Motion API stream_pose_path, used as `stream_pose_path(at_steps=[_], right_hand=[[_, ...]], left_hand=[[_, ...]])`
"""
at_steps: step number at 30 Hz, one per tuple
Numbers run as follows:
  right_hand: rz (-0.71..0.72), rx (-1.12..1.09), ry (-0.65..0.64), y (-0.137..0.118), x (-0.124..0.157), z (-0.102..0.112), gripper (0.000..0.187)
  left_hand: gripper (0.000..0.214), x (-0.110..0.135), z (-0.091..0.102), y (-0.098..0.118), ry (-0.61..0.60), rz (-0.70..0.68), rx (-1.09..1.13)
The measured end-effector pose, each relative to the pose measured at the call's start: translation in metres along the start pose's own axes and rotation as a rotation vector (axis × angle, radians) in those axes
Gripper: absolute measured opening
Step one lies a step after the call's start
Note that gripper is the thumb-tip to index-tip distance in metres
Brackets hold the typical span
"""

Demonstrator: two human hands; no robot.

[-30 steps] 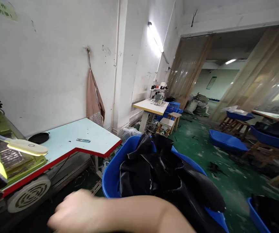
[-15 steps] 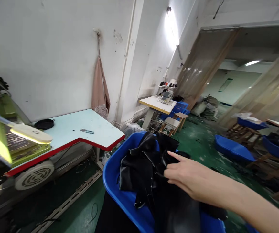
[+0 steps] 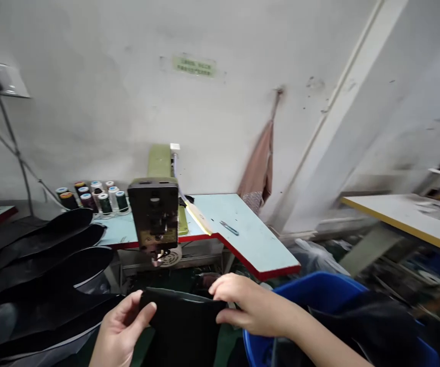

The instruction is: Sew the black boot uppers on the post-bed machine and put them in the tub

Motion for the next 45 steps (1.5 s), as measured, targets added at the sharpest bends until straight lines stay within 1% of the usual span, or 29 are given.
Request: stream_pose_path(at_steps=[2,5,7,10,12,16,22,26,33,40,45], right_hand=[[-0.034,-0.144,0.066,0.029,-0.007,-0.005,0.022],[-0.152,-0.254,0.215,0.054,-0.016,-0.012,0.016],[-0.191,-0.291,0.284,0.062,-0.024,-0.014,0.016],[-0.212,-0.317,0.341,0.07,-0.036,-0.015,0.019],[-0.21,-0.323,0.355,0.074,-0.042,-0.016,0.021],[-0.204,-0.323,0.371,0.081,-0.047,-0.018,0.021],[-0.194,-0.307,0.384,0.08,-0.053,-0.02,0.021],[-0.197,-0.303,0.385,0.077,-0.061,-0.021,0.022],[-0.156,-0.394,0.377,0.062,-0.08,-0.024,0.019],[-0.083,-0.433,0.381,0.043,-0.097,-0.029,0.015],[-0.063,-0.458,0.375,0.036,-0.106,-0.034,0.013]], left_hand=[[0.042,-0.011,0.002,-0.004,-0.014,0.015,-0.008],[0.041,-0.027,-0.001,-0.005,-0.037,0.008,-0.007],[0.04,-0.036,-0.004,-0.004,-0.017,-0.017,-0.024],[0.041,-0.045,-0.007,-0.006,0.042,-0.046,-0.094],[0.041,-0.048,-0.007,-0.009,0.066,-0.048,-0.119],[0.04,-0.052,-0.006,-0.011,0.075,-0.046,-0.148],[0.039,-0.055,0.001,-0.011,0.064,-0.047,-0.178],[0.037,-0.055,0.007,-0.011,0.086,-0.047,-0.18],[0.037,-0.054,0.025,-0.01,0.201,-0.038,-0.105],[0.04,-0.053,0.049,-0.007,0.284,-0.017,-0.066],[0.043,-0.056,0.06,-0.005,0.331,0.002,-0.073]])
Point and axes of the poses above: each hand's wrist, its own x-axis away from the middle knuckle, its own z-axis out of the back of the hand, y = z × x, the point moved 1 cm from there along -x, towards the middle knuckle, and after that the axes turned 5 degrees about -z, right-handed, at the moved point
